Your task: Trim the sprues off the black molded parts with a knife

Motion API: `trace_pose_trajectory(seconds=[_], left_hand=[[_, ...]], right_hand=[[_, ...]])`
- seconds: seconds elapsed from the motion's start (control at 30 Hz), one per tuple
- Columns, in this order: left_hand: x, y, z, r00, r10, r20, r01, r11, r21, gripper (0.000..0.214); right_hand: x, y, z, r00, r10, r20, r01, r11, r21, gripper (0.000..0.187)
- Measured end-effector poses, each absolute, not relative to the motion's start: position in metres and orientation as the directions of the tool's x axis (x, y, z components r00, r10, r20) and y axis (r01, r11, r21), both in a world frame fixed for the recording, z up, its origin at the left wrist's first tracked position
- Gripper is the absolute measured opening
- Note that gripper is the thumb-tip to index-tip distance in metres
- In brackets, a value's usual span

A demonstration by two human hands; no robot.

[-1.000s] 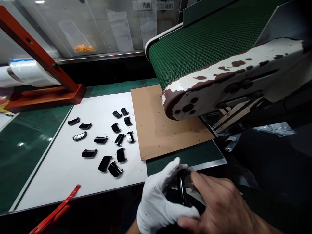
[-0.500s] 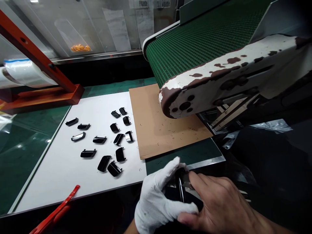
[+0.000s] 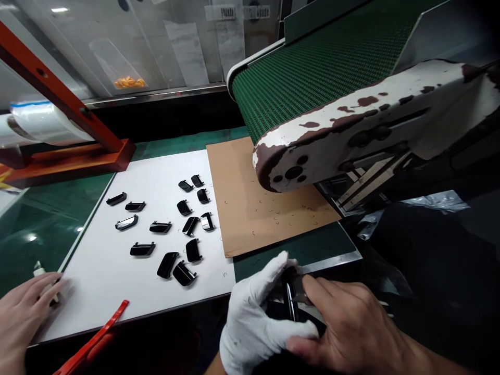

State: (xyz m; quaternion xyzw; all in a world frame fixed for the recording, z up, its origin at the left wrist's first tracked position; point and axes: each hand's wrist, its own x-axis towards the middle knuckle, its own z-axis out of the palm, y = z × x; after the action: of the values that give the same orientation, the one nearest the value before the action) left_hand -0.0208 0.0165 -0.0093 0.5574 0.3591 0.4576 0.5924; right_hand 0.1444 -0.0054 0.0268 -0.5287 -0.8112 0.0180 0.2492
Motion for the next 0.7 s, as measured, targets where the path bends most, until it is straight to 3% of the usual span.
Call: trace_pose_trajectory(seconds=[0.2,0.5,0.7], left_hand=[[-0.0217,0.0186,-0.0071,0.337,0.937,0.095,-0.128,-0.054,0.99,0.077],[-0.0215,0.0177,-0.0051,0.316,0.946,0.067,-0.077,-0.045,0.996,0.075],[-0.0213,0.0174,-0.0092,0.32,0.946,0.057,-0.113,-0.022,0.993,0.075]], right_hand=[[0.1408,-0.0035,0.0314,-0.273,0.886,0.376,0.863,0.398,-0.311,0.08],[0.1451,-0.0042,0.0275,-0.318,0.86,0.399,0.871,0.432,-0.237,0.075],[0.1475,-0.0063,0.0231,-0.351,0.866,0.358,0.843,0.458,-0.282,0.07]])
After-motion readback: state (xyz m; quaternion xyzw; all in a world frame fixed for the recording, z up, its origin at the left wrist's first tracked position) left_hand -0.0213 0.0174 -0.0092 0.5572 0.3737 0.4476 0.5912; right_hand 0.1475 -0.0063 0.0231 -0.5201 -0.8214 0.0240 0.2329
